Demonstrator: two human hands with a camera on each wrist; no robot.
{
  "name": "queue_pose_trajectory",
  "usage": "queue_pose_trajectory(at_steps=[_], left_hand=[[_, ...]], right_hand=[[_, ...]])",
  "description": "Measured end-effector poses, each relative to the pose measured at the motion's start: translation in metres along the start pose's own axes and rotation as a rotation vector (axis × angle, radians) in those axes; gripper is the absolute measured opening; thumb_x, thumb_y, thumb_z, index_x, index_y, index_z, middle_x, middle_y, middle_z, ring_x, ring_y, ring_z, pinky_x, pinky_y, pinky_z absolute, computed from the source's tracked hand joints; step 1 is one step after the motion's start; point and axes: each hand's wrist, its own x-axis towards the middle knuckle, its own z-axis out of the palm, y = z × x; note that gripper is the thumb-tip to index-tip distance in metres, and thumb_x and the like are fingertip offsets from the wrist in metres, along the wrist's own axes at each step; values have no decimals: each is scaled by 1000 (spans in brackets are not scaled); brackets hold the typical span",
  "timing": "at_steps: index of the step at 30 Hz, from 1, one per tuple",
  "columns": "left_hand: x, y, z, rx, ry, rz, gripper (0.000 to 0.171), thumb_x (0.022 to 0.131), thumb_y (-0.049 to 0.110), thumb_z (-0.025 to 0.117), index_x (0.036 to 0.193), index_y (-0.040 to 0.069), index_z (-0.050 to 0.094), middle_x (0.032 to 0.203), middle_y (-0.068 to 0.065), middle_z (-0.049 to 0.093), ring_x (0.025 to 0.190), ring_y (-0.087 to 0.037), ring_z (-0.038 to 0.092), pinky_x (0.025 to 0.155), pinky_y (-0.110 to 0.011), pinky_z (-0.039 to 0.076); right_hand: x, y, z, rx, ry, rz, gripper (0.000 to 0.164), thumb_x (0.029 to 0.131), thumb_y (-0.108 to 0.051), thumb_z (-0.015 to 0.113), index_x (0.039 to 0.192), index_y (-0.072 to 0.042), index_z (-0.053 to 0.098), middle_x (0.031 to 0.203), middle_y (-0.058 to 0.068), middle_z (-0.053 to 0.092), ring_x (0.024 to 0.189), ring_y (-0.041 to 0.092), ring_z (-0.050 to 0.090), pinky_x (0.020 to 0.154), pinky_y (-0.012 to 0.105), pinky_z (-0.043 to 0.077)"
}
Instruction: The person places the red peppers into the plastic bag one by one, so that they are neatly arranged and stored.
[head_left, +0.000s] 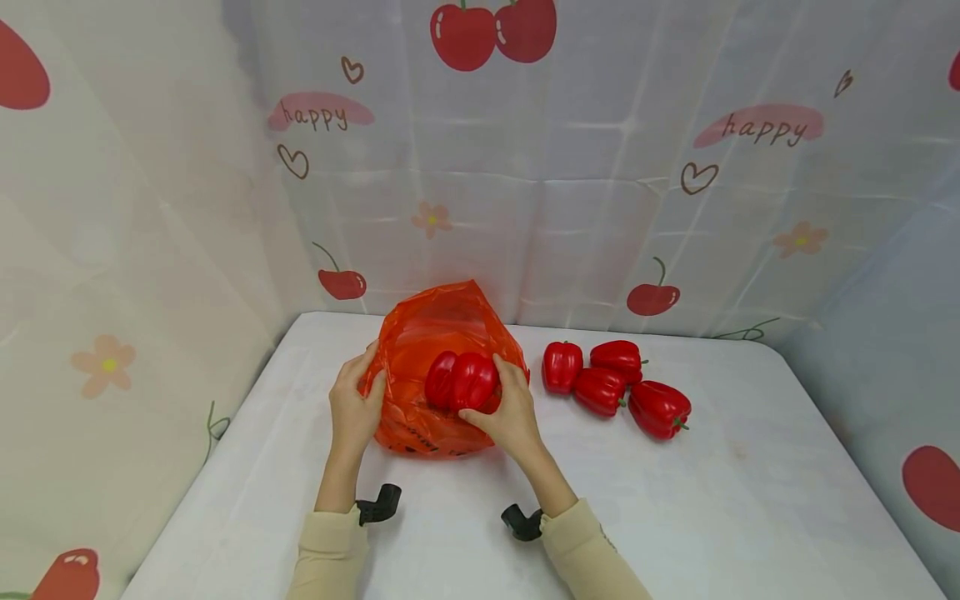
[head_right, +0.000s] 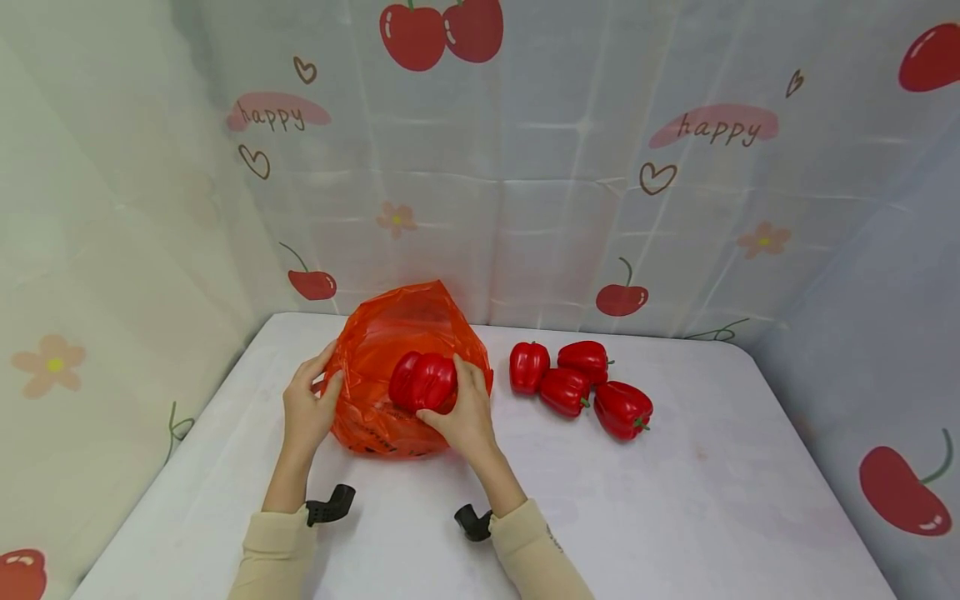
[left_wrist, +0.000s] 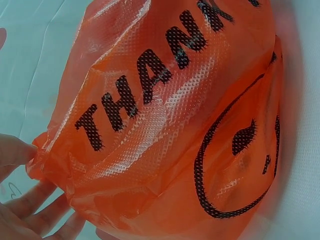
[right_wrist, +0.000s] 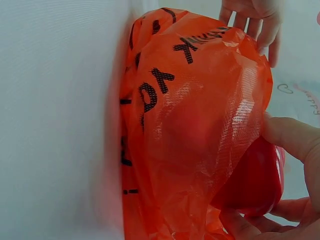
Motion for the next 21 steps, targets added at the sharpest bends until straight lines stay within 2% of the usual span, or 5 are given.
queue_pose_trajectory(at_steps=[6, 21], left_hand=[[0, 0, 1, 3, 1, 2, 48, 95, 2, 57, 141, 13, 53, 131, -17, 57, 125, -33, 52, 107, -52, 44], [-1, 1, 1, 13, 9, 20, 46, 94, 2, 58, 140, 10, 55, 130, -19, 58, 124, -35, 53, 107, -52, 44]], right_hand=[[1, 4, 2, 2, -3, 6, 93, 74, -23, 85, 150, -7, 35, 146, 15, 41, 132, 36, 42, 97, 57, 50], [0, 10, 4, -8, 2, 22, 92, 74, -21, 85, 150, -8, 35, 145, 15, 41, 133, 37, 42, 95, 57, 51]])
